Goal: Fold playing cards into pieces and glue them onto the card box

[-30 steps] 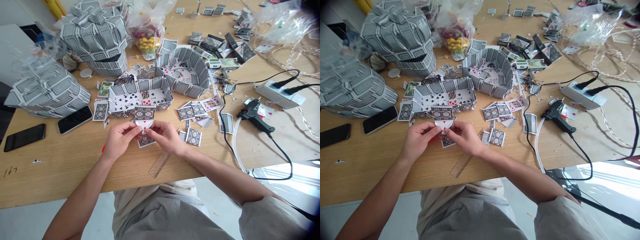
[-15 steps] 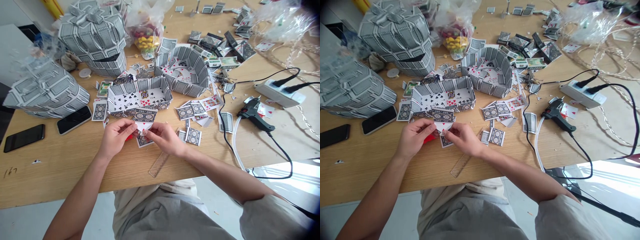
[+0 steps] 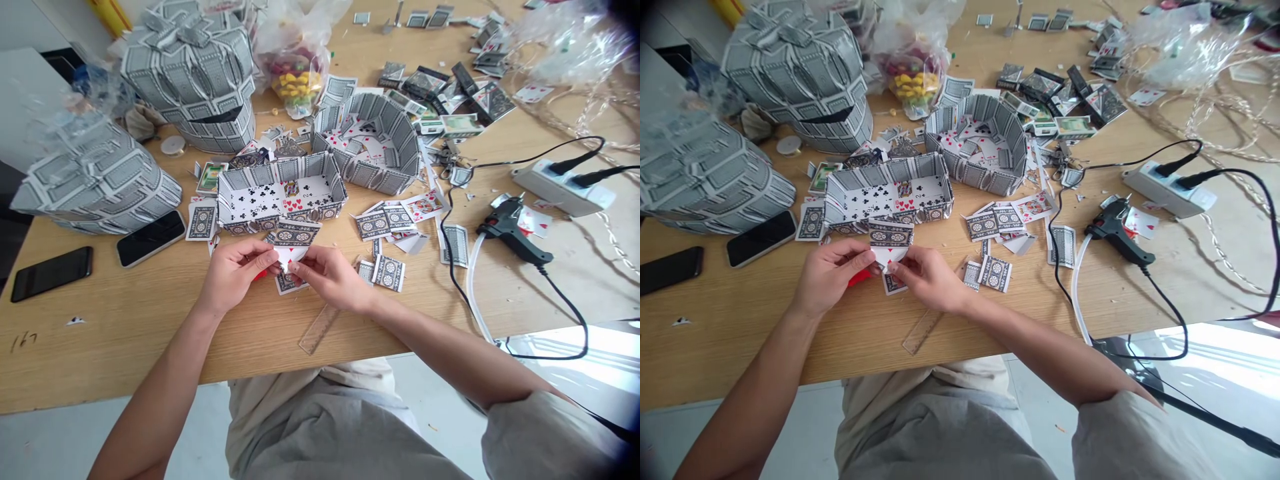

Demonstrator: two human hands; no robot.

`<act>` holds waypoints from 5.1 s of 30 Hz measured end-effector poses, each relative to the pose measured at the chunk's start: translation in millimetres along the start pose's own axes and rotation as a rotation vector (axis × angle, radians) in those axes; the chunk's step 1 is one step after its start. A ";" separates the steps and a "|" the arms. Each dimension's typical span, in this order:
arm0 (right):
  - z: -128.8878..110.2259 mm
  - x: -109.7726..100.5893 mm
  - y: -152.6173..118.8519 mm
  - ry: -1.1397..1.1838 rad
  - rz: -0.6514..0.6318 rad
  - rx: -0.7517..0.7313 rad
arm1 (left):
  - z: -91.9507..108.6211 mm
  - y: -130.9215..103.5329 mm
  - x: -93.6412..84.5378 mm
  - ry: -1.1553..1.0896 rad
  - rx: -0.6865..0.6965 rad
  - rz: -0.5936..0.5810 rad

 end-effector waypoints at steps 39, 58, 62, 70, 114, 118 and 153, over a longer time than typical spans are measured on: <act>-7.0 -9.8 -1.6 -0.282 0.128 -0.029 | 0.4 -2.4 -0.9 0.122 0.052 0.023; -6.2 -9.2 -1.6 -0.294 0.137 -0.032 | 2.4 -5.0 -1.3 0.239 0.168 0.075; -7.3 -7.4 -2.1 -0.293 0.136 -0.053 | 3.8 -6.0 -2.4 0.247 0.178 0.083; -3.2 -9.8 0.7 -0.198 0.129 -0.020 | 2.0 -4.6 -1.1 0.182 0.109 0.079; 0.5 -7.8 1.3 -0.034 0.089 0.025 | 15.8 -5.7 9.7 0.216 0.246 -0.021; 2.3 -7.8 0.3 -0.109 0.094 -0.003 | 11.3 -2.5 8.5 0.150 0.196 -0.046; -1.8 -6.4 4.4 0.002 0.084 0.019 | 7.4 -8.0 17.8 0.296 0.172 -0.141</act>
Point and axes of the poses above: each hand's wrist, its own y-axis towards the middle knuckle, its own x-axis out of the palm, z = x × y, the point moved 8 cm from there along y, towards the middle knuckle, and after that the axes turned 5 degrees about z, right-handed, at the moved point
